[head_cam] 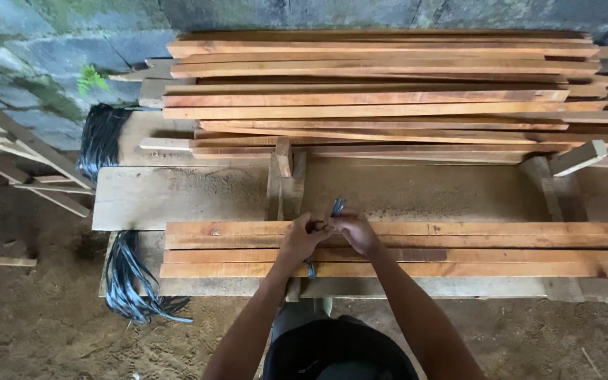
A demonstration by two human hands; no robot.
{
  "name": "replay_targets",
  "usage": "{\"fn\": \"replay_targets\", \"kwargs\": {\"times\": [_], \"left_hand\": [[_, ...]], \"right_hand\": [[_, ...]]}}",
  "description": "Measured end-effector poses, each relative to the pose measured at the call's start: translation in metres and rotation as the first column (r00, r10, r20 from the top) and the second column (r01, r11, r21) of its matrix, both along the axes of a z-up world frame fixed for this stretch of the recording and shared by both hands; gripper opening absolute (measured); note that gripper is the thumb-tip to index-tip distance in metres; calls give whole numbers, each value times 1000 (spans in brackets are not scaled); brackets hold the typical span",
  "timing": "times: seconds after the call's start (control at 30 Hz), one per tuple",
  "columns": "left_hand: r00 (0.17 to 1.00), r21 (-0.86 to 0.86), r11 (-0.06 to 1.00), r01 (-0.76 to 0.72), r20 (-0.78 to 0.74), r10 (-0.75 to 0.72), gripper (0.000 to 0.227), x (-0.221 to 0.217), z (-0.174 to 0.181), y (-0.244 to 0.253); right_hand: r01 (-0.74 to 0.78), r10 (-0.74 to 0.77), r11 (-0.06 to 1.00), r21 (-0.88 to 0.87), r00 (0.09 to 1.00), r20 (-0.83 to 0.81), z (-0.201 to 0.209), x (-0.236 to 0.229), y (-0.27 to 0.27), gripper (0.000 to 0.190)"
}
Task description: Bundling wooden planks together using flexible black straps by tying them by hand.
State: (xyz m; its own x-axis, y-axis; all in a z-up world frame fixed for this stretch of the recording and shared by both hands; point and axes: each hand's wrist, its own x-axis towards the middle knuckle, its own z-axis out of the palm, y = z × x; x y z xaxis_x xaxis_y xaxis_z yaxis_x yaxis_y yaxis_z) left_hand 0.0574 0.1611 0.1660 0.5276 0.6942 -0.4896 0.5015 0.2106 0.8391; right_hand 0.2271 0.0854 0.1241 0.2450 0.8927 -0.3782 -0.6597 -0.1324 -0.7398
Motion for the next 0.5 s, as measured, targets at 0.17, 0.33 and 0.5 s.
{"fn": "replay_targets", "kwargs": {"times": [0.17, 0.33, 0.5], "left_hand": [[997, 103, 995, 10, -72, -3, 37, 4, 24, 4], [989, 213, 977, 19, -145, 13, 50, -1, 42, -2], [998, 113, 993, 29, -62, -23, 58, 8, 49, -14]], "right_hand": [[-5, 2, 998, 66, 999, 53, -28, 8, 5, 16], [-215, 36, 960, 183, 737, 675, -71, 21, 2, 17], [-258, 43, 959, 120, 550, 834, -26, 6, 1, 19]]}}
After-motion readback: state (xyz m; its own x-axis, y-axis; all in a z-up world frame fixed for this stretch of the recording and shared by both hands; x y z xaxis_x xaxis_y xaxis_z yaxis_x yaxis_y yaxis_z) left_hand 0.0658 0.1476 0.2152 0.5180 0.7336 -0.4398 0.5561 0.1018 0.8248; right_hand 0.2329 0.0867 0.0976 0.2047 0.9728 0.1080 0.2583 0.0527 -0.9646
